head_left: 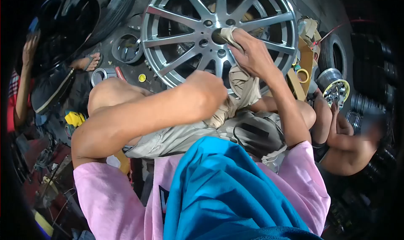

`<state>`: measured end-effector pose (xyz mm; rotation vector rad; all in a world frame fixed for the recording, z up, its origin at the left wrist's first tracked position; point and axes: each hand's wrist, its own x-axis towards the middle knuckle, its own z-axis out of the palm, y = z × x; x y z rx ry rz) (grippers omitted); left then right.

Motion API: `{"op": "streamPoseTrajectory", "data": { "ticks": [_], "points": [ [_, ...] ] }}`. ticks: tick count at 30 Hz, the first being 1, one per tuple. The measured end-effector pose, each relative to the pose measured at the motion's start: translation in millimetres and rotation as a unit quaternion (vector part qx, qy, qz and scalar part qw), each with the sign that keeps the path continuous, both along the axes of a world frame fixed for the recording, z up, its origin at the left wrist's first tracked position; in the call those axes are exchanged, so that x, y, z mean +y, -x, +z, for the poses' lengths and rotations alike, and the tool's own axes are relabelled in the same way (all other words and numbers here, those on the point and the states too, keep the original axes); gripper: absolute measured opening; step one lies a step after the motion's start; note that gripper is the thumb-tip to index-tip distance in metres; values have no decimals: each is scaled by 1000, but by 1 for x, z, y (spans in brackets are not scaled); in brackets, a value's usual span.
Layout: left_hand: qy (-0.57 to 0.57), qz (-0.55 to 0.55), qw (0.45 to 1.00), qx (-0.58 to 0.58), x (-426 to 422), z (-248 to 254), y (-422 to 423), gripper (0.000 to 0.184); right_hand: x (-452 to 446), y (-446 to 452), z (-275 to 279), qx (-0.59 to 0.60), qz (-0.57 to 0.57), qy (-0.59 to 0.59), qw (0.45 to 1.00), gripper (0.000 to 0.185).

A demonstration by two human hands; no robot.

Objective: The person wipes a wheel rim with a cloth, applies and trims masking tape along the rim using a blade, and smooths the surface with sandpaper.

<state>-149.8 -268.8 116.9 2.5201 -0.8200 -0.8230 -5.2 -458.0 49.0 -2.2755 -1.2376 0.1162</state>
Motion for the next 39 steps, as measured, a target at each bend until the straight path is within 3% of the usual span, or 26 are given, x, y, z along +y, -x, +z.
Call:
{"op": "streamPoseTrajectory", "data": {
  "ticks": [2, 8, 12, 16, 21, 24, 37, 39],
  "points": [
    [26, -12, 1000, -3, -1, 17, 1, 20, 8, -14, -6, -39, 24, 97, 994, 37],
    [66, -7, 996, -64, 22, 36, 16, 17, 30, -24, -8, -111, 57, 184, 975, 31],
    [60, -37, 993, -93, 43, 51, 7, 14, 35, -25, -13, -120, 60, 183, 974, 33],
    [72, -32, 996, -41, 47, 55, 0, 12, 38, -27, -14, -124, 76, 171, 975, 31],
    [153, -12, 985, -82, 53, 49, 8, 16, 43, -27, -13, -128, 95, 190, 969, 30],
    [114, -29, 992, -37, 50, 54, 5, 15, 34, -30, -15, -129, 102, 172, 971, 31],
    [148, -20, 983, -104, 50, 46, 10, 14, 42, -24, -11, -119, 66, 176, 975, 26],
    [138, -4, 989, -56, 47, 47, 5, 13, 42, -25, -12, -127, 66, 170, 975, 26]
  ]
}}
